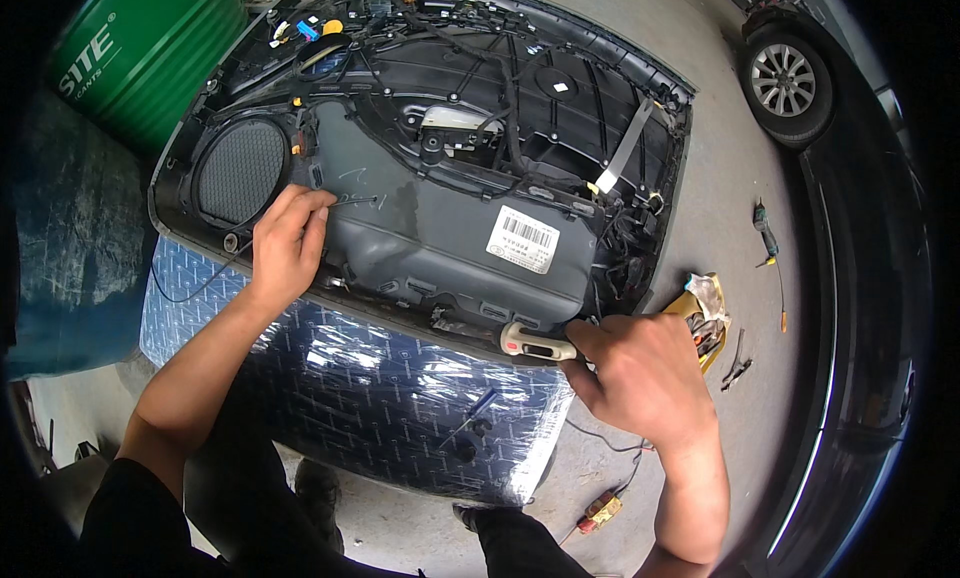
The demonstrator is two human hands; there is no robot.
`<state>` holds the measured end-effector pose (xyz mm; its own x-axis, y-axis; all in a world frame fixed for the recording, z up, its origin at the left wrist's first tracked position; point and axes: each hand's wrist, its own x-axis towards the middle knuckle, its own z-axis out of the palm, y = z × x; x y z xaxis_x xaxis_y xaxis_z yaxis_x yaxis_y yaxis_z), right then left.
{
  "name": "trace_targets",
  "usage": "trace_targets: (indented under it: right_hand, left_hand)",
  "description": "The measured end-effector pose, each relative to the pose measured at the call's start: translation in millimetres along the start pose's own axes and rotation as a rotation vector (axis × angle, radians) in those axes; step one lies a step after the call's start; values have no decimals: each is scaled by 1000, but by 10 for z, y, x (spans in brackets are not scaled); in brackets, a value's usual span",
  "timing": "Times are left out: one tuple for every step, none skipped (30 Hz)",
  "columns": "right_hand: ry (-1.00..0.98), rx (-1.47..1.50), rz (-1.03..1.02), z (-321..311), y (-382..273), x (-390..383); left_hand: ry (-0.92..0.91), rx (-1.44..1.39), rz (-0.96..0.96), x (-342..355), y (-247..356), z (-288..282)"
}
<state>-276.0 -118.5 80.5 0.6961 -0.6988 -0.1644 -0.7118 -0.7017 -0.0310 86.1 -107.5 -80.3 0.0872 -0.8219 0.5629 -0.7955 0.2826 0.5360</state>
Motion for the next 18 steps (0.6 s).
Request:
trace_targets:
  right_hand:
    - [-15,5,19,-16,-16,8]
    - [-20,6,22,-28,-24,15]
    - [-26,7,24,-39,-30,22]
    - [-31,7,27,-45,-31,28]
    - [-40,10,29,-48,-31,34]
    - [-49,13,32,-49,-30,39]
    - [-57,15,33,-52,-30,44]
    - [-54,17,30,-55,-30,47]
    - [-51,20,28,-58,-28,49]
    - [-47,22,25,-63,-26,49]
    - [-35,24,18,-63,-19,47]
    - [-24,26,11,-59,-8,44]
    - [-14,28,3,-56,-6,48]
    - [-8,20,1,-65,-15,54]
    - [-3,13,-1,-82,-30,61]
    - [3,5,0,-93,-35,59]
    - [3,11,3,-89,-30,60]
    - [4,16,6,-79,-21,66]
  left_hand:
    - [2,0,2,0,-1,2]
    - [1,-3,2,1,0,3]
    - [-1,-6,3,2,4,4]
    - [-2,-9,4,3,8,8]
    - [-9,-7,5,3,12,10]
    - [-15,-4,6,2,17,10]
    - [-20,-2,8,-2,22,9]
    - [-21,-9,16,-11,28,16]
    - [-22,-17,25,-26,36,28]
    - [-23,-24,34,-37,51,37]
    - [-34,-38,53,-51,79,49]
    - [-45,-51,71,-66,114,64]
    - [-56,-64,89,-83,134,75]
    - [-62,-74,84,-100,137,89]
    - [-67,-84,79,-118,133,107]
    - [-74,-95,75,-126,135,121]
    - [-81,-87,75,-129,136,117]
    - [-83,-87,75,-129,133,114]
